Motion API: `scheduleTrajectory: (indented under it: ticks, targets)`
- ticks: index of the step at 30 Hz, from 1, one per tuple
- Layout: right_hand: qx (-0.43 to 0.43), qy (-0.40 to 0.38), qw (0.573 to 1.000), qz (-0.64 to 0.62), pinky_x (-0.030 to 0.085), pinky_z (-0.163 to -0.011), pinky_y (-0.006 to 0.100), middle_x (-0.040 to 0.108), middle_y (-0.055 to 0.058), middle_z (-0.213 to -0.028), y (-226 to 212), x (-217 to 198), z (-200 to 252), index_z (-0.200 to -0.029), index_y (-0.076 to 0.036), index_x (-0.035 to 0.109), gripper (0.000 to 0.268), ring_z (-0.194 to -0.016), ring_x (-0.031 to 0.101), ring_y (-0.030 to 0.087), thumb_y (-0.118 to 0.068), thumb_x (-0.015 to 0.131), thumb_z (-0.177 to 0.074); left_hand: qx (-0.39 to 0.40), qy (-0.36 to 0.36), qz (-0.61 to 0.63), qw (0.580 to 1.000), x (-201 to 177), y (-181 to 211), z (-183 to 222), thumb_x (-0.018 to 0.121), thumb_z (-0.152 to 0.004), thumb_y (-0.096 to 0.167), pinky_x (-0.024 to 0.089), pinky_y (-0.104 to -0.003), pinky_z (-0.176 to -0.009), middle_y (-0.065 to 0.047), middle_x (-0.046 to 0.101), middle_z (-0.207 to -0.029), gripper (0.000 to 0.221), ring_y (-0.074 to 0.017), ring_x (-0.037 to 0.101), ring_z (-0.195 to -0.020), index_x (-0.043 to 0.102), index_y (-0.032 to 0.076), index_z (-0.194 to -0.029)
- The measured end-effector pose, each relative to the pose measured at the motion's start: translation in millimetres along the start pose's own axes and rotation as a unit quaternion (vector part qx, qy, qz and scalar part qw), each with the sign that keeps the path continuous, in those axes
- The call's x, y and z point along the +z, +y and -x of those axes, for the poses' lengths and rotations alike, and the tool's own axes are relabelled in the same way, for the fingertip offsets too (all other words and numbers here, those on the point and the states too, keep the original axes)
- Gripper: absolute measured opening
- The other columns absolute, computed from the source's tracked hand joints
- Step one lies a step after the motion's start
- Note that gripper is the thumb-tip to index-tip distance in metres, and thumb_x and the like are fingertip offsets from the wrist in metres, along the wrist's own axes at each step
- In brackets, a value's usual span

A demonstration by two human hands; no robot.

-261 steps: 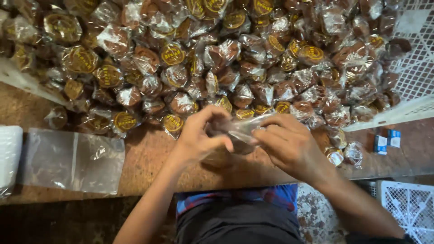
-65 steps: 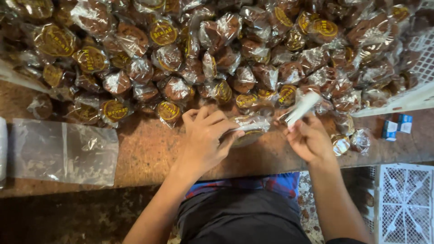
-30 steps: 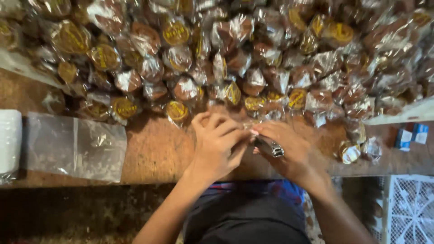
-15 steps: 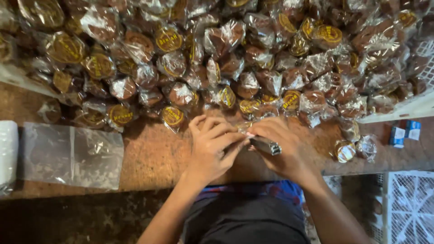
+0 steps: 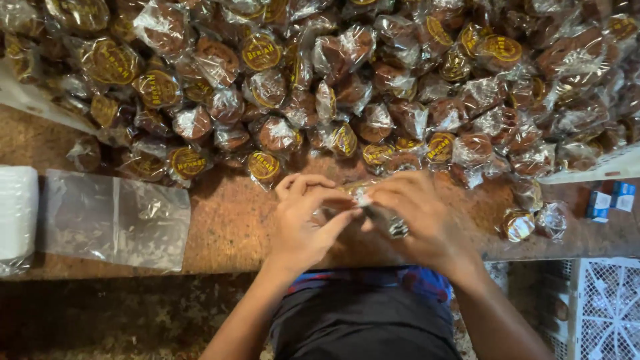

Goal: Packaging individually wrapped pastries into a plastic bag and sealing it with a stapler

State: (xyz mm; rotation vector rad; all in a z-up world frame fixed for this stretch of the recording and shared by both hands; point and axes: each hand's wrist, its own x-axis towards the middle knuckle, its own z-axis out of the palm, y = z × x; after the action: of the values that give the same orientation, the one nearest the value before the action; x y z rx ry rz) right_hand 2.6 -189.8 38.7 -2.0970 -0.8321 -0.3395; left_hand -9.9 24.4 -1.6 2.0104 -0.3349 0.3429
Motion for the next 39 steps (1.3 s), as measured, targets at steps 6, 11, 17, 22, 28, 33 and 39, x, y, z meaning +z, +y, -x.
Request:
scheduleTrajectory:
  ticks: [6,11,17,22,28,33,39]
  targets:
    - [0.018,-0.005,1.000,-0.002,0.052,-0.094,0.048,0.075,0.011,-0.107,3,7,4,-0.108,-0.004,0.073,0.032,-0.101,0.067,0.039,-0.032,0.073,-0.094,-0.036,0.033,-0.016,0.999,-8,8,-1,0.096,-0.068,0.028,0.038,-0.036,-0.098,0.004,0.073,-0.088,0.034,-0.0181,0.067,-0.095,0.078,0.022,-0.096]
    - [0.005,-0.008,1.000,0.030,0.042,-0.107,0.053,0.075,0.009,-0.110,-10,13,-1,-0.109,-0.005,0.072,0.022,-0.108,0.066,0.038,-0.022,0.071,-0.096,-0.085,0.020,0.055,0.995,-5,12,1,0.093,-0.072,0.025,0.038,-0.029,-0.095,0.007,0.073,-0.079,0.024,-0.0141,0.069,-0.091,0.077,0.024,-0.089]
    - [0.000,0.021,0.999,0.030,0.035,-0.116,0.047,0.077,0.002,-0.100,10,23,19,-0.099,-0.010,0.073,0.019,-0.099,0.069,0.025,-0.028,0.073,-0.095,-0.075,0.060,0.237,0.967,19,-4,17,0.092,-0.072,0.025,0.047,-0.027,-0.096,-0.005,0.081,-0.080,0.038,-0.0172,0.067,-0.091,0.074,0.006,-0.100]
    - [0.087,-0.004,0.996,0.022,0.037,-0.118,0.054,0.074,0.010,-0.103,-6,-5,15,-0.103,-0.004,0.068,0.021,-0.103,0.070,0.032,-0.021,0.075,-0.092,-0.094,-0.031,0.290,0.952,36,-33,16,0.093,-0.055,0.021,0.044,-0.044,-0.113,-0.011,0.064,-0.141,0.099,-0.0279,0.059,-0.131,0.052,0.008,-0.145]
    - [0.305,-0.079,0.945,0.087,0.055,-0.090,0.040,0.066,0.009,-0.109,48,-65,91,-0.121,-0.004,0.064,0.034,-0.100,0.065,0.023,-0.021,0.072,-0.092,-0.354,0.059,0.289,0.887,55,-64,17,0.094,-0.059,0.021,0.057,-0.030,-0.090,-0.008,0.077,-0.108,0.061,-0.0164,0.071,-0.096,0.070,0.007,-0.113]
    - [0.428,-0.238,0.857,0.158,0.047,-0.091,0.040,0.066,0.010,-0.110,80,-56,137,-0.150,-0.021,0.057,0.071,-0.104,0.064,0.031,-0.025,0.077,-0.083,-0.498,0.091,0.485,0.714,50,-50,1,0.082,-0.070,0.022,0.062,-0.047,-0.075,-0.016,0.074,-0.100,0.052,-0.0308,0.072,-0.087,0.062,0.004,-0.114]
    - [0.241,0.068,0.942,0.222,0.060,-0.076,0.038,0.054,0.029,-0.127,60,-19,111,-0.120,0.021,0.063,0.043,-0.093,0.060,0.030,-0.014,0.077,-0.098,-0.494,0.096,0.427,0.751,59,-29,1,0.088,-0.051,0.007,0.063,-0.049,-0.086,-0.016,0.072,-0.112,0.077,-0.0304,0.072,-0.100,0.057,0.005,-0.121]
